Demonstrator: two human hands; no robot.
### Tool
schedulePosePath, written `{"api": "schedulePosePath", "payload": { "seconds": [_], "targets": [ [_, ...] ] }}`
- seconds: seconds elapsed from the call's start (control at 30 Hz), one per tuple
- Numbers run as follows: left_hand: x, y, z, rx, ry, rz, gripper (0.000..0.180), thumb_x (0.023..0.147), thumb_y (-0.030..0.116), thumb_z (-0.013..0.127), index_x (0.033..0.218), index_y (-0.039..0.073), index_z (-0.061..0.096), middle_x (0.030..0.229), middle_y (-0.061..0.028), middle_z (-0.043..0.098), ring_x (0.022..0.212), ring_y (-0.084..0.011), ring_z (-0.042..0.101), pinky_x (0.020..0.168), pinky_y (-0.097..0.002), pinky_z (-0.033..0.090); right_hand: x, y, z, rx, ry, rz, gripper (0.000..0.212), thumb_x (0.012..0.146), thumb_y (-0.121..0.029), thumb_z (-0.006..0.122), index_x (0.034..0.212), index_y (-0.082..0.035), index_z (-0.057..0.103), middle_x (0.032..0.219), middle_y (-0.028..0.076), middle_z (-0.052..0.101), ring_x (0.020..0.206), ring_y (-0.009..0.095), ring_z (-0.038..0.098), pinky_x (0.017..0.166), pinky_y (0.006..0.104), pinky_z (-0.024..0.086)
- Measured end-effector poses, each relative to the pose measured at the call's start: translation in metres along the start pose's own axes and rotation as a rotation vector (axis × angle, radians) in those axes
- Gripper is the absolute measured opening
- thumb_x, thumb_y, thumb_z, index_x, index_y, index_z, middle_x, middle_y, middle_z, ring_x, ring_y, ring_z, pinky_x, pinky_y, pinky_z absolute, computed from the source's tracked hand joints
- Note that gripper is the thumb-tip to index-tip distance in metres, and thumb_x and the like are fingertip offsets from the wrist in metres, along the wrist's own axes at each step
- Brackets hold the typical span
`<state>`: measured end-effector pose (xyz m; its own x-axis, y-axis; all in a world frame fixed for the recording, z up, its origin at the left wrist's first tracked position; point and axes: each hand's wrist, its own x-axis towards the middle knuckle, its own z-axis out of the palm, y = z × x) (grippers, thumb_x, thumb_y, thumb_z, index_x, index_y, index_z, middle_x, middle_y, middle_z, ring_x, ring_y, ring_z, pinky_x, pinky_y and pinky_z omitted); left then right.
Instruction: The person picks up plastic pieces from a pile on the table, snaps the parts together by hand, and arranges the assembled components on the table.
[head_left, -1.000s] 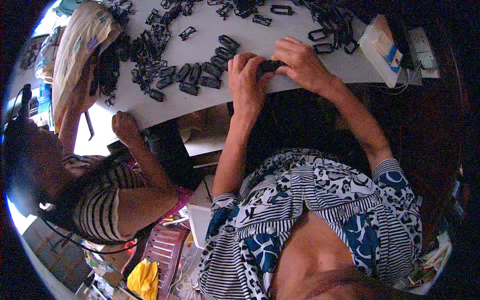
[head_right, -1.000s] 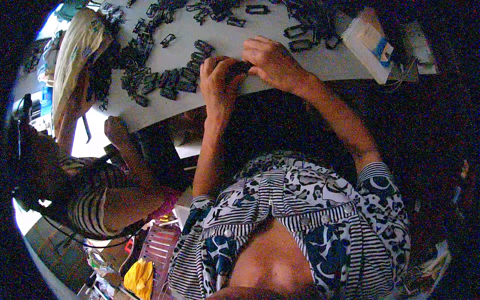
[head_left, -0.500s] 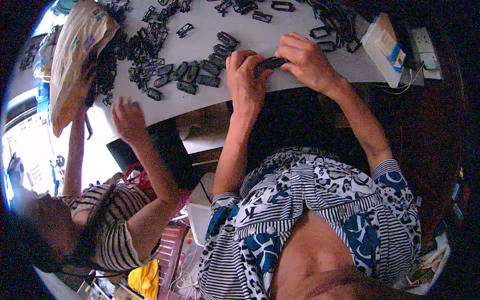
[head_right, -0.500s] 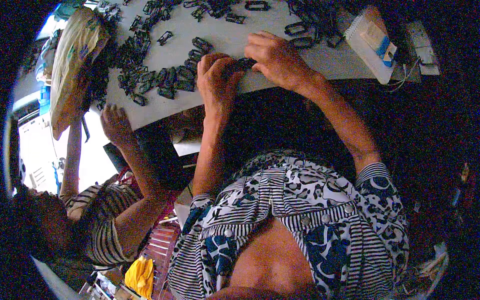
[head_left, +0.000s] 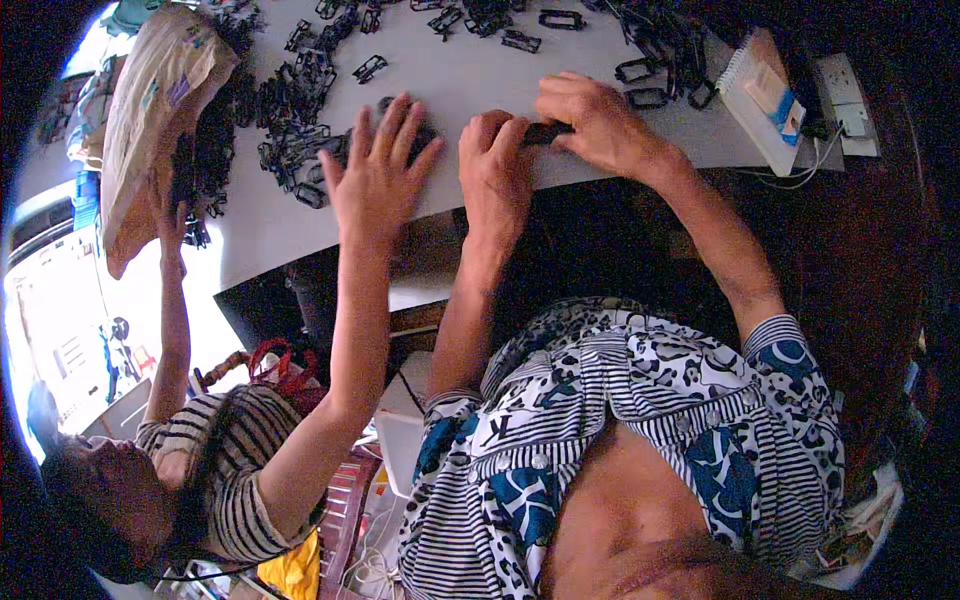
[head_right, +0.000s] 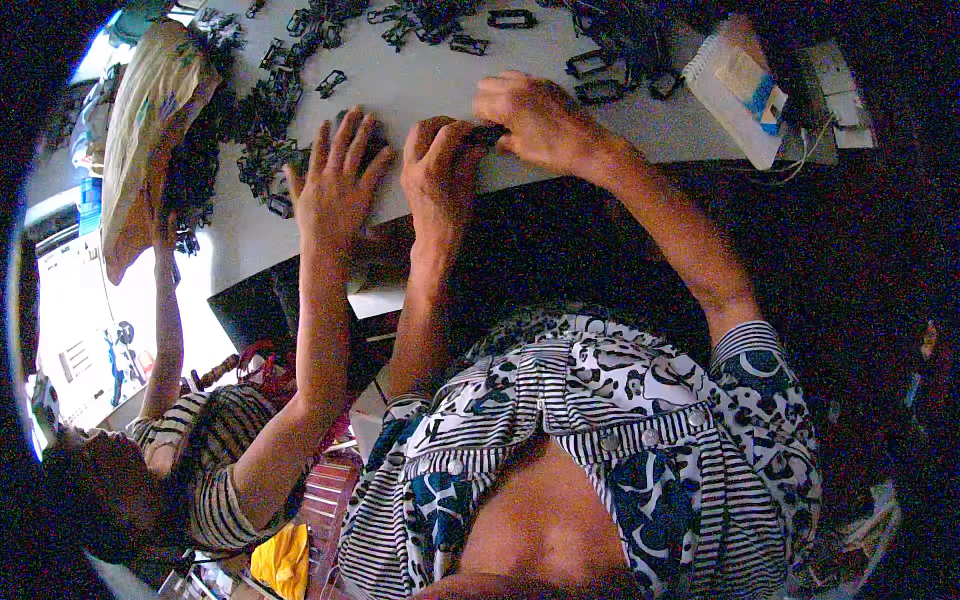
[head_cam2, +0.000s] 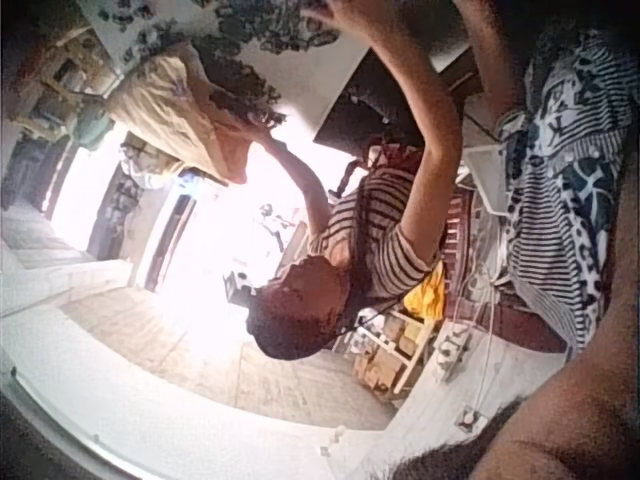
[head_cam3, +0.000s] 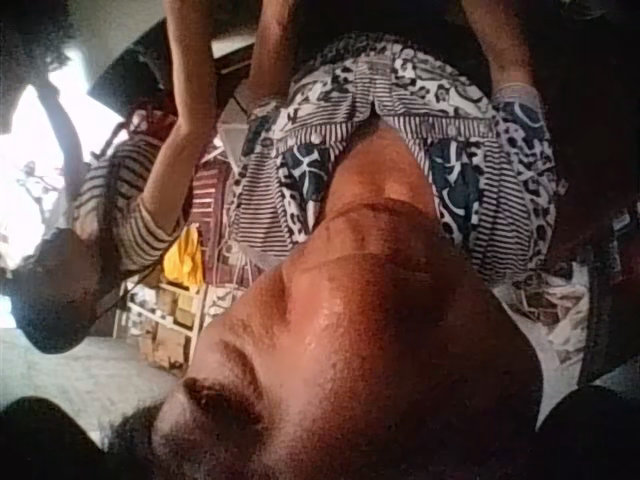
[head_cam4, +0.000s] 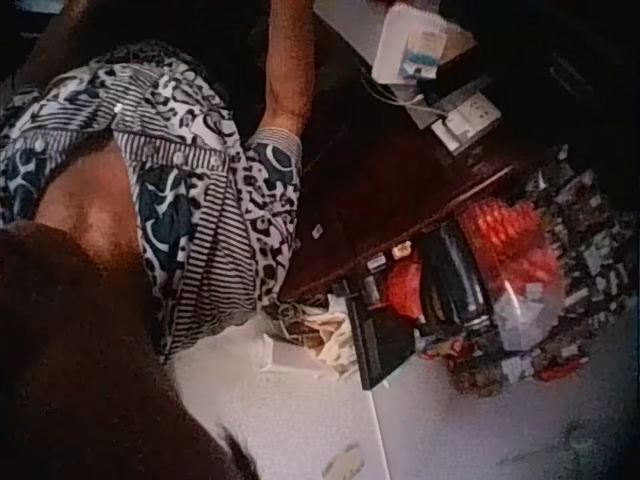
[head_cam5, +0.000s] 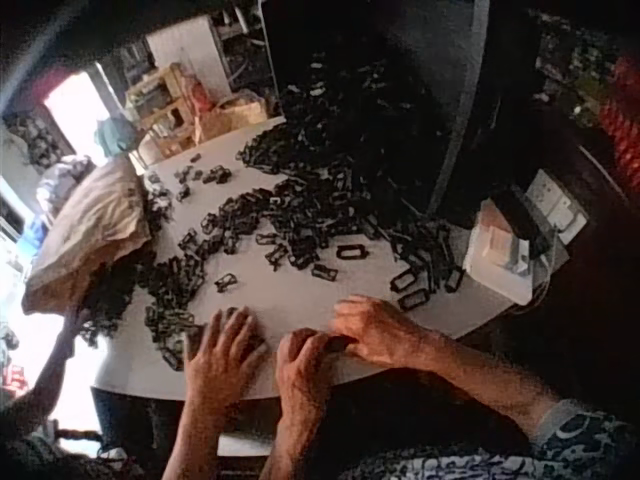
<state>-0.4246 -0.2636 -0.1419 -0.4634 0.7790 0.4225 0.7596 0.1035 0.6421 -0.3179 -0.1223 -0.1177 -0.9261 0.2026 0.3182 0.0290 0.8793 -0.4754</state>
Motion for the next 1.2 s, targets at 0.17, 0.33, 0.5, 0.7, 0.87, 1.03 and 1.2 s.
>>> {"api": "schedulePosePath", "payload": {
  "seconds": [0.17, 0.33, 0.5, 0.7, 0.87, 1.03, 1.2],
  "targets": [
    [0.002, 0.001, -0.029, -0.057, -0.053, -0.072, 0.035, 0.06, -0.007, 0.068, 0.093, 0.002, 0.062, 0.095, -0.013, 0.056, 0.094, -0.0307, 0.054, 0.082, -0.0397, 0.045, 0.013, 0.002, -0.011, 0.012, 0.037, 0.065, 0.029, 0.069, -0.014, 0.072, 0.084, 0.0, 0.052, 0.089, 0.014, 0.052, 0.09, 0.035, 0.054, 0.077, 0.0431, 0.045],
    [0.008, 0.005, -0.059, -0.081, -0.083, -0.129, 0.034, 0.062, -0.006, 0.069, 0.094, 0.002, 0.062, 0.101, -0.0134, 0.056, 0.093, -0.0319, 0.054, 0.08, -0.0387, 0.046, 0.039, 0.025, -0.014, -0.26, 0.226, 0.226, 0.025, 0.077, -0.014, 0.065, 0.094, -0.001, 0.053, 0.096, 0.017, 0.053, 0.091, 0.038, 0.057, 0.077, 0.045, 0.047],
    [0.032, 0.009, -0.064, -0.058, -0.194, -0.089, 0.033, 0.071, 0.0, 0.069, 0.103, 0.004, 0.063, 0.103, -0.0128, 0.058, 0.091, -0.0304, 0.058, 0.079, -0.0369, 0.048, 0.034, 0.013, -0.019, -0.172, 0.077, 0.248, 0.025, 0.077, -0.012, 0.066, 0.095, -0.002, 0.052, 0.096, 0.015, 0.052, 0.09, 0.037, 0.057, 0.074, 0.0448, 0.049],
    [0.075, -0.008, -0.034, -0.019, -0.133, 0.008, 0.034, 0.068, 0.006, 0.073, 0.102, 0.01, 0.067, 0.096, -0.0103, 0.062, 0.085, -0.0264, 0.062, 0.073, -0.0341, 0.05, 0.038, 0.033, -0.044, -0.356, 0.253, 0.268, 0.023, 0.074, -0.006, 0.068, 0.093, -0.003, 0.057, 0.09, 0.011, 0.054, 0.086, 0.029, 0.061, 0.072, 0.0373, 0.051],
    [0.083, -0.009, -0.029, -0.061, -0.191, 0.089, 0.027, 0.065, 0.0, 0.071, 0.091, 0.003, 0.065, 0.093, -0.0142, 0.059, 0.091, -0.0334, 0.056, 0.079, -0.0398, 0.046, 0.045, 0.04, -0.065, -0.387, -0.035, 0.463, 0.027, 0.072, -0.011, 0.069, 0.096, -0.001, 0.064, 0.096, 0.017, 0.055, 0.086, 0.029, 0.053, 0.08, 0.0426, 0.043],
    [0.084, -0.001, -0.031, -0.116, -0.17, 0.034, 0.023, 0.065, 0.001, 0.072, 0.087, 0.002, 0.065, 0.093, -0.0146, 0.058, 0.092, -0.0337, 0.056, 0.079, -0.0397, 0.046, 0.037, 0.018, -0.056, 0.078, 0.238, 0.4, 0.029, 0.074, -0.003, 0.068, 0.102, -0.005, 0.06, 0.09, 0.007, 0.057, 0.082, 0.02, 0.061, 0.073, 0.0315, 0.051],
    [0.086, 0.0, -0.035, -0.115, -0.162, 0.021, 0.026, 0.064, 0.002, 0.073, 0.089, 0.001, 0.064, 0.095, -0.0153, 0.058, 0.092, -0.0318, 0.057, 0.08, -0.0399, 0.047, 0.039, 0.013, -0.032, 0.689, 0.269, 0.177, 0.038, 0.075, -0.016, 0.071, 0.11, -0.006, 0.06, 0.121, 0.012, 0.058, 0.099, 0.025, 0.064, 0.082, 0.0389, 0.051]
  ]
}}
